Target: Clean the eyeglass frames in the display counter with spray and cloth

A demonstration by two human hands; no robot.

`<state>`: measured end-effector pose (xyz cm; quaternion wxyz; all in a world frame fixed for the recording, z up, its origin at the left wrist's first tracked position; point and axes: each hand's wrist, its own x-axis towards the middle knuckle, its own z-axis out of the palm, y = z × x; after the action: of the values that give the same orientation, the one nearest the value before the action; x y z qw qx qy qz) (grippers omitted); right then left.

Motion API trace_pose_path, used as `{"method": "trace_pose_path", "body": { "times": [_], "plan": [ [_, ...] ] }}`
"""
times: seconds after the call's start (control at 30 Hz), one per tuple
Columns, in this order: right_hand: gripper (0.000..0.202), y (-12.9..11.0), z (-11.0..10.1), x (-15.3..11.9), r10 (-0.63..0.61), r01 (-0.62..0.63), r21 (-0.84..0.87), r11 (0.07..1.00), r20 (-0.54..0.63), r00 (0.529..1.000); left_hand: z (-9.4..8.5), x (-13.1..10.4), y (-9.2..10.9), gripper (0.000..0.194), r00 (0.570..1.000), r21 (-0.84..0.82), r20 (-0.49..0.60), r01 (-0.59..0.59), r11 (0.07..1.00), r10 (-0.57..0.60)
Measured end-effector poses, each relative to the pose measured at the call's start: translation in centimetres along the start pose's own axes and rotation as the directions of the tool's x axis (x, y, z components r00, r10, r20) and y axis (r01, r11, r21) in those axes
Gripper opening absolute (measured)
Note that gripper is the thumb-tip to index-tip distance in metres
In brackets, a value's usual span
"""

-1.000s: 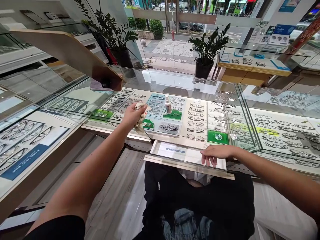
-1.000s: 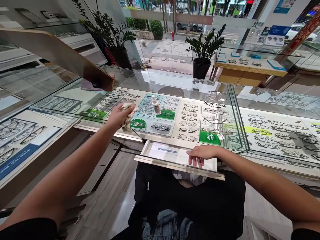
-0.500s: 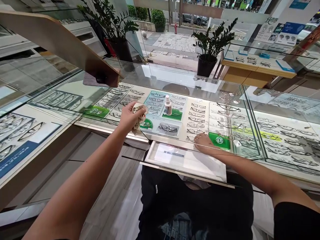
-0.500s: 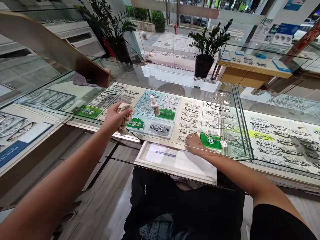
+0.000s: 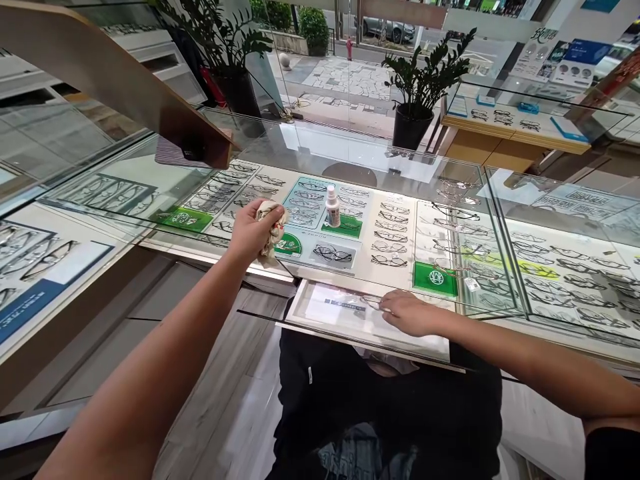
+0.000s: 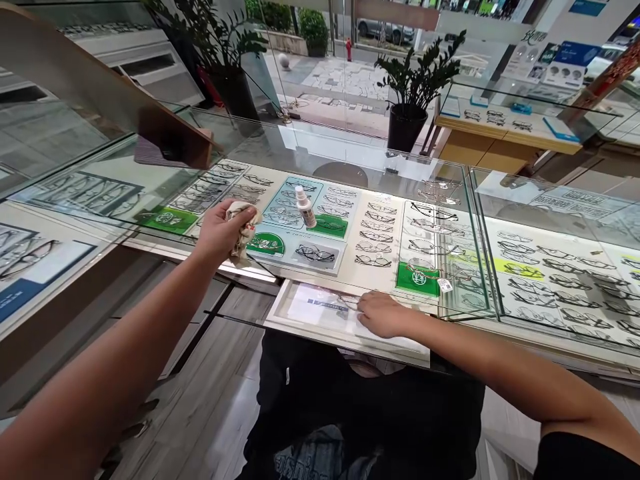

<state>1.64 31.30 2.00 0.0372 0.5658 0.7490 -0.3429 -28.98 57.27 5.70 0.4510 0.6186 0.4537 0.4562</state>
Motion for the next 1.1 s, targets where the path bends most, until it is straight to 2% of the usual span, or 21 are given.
{"method": "trace_pose_path", "body": {
  "times": [0.2, 0.3, 0.37, 0.47, 0.6, 0.77, 1.1],
  "plan": [
    [0.045, -5.7, -5.4, -6.4, -0.111, 0.105, 0.138, 0.985, 0.041, 0.993, 0.0, 0.2, -0.1, 0.041, 0.999, -0.026, -0.034, -0.009, 1.000, 0.008],
    [0.050, -6.8, -8.4, -9.2, -0.095, 0.100, 0.085, 0.991, -0.062, 0.994, -0.3, 0.2, -0.1, 0.041, 1.000, -0.027, 0.003, -0.003, 1.000, 0.003],
    [0.052, -6.6, -10.3, -9.8, -0.088, 0.090, 0.002, 0.996, -0.165, 0.982, -0.5, 0.2, -0.1, 0.041, 0.999, -0.029, 0.039, 0.007, 1.000, -0.006],
    [0.053, -5.6, -12.4, -8.5, -0.106, 0.078, -0.123, 0.989, -0.241, 0.965, -0.6, 0.0, 0.1, 0.042, 0.997, -0.067, 0.071, 0.034, 0.997, -0.029],
    [0.054, -4.4, -13.7, -5.2, -0.115, 0.058, -0.227, 0.972, -0.248, 0.962, -0.6, -0.2, 0.4, 0.048, 0.993, -0.126, 0.094, 0.087, 0.988, -0.075],
    [0.050, -4.2, -13.5, -2.8, -0.074, 0.004, -0.269, 0.963, -0.252, 0.965, -0.8, -0.2, 0.3, 0.050, 0.992, -0.130, 0.113, 0.071, 0.989, -0.056],
    [0.049, -4.2, -12.6, -1.4, -0.036, -0.023, -0.294, 0.956, -0.194, 0.980, -0.7, -0.1, -0.2, 0.046, 0.995, -0.112, 0.101, 0.033, 0.993, -0.021]
  ]
}}
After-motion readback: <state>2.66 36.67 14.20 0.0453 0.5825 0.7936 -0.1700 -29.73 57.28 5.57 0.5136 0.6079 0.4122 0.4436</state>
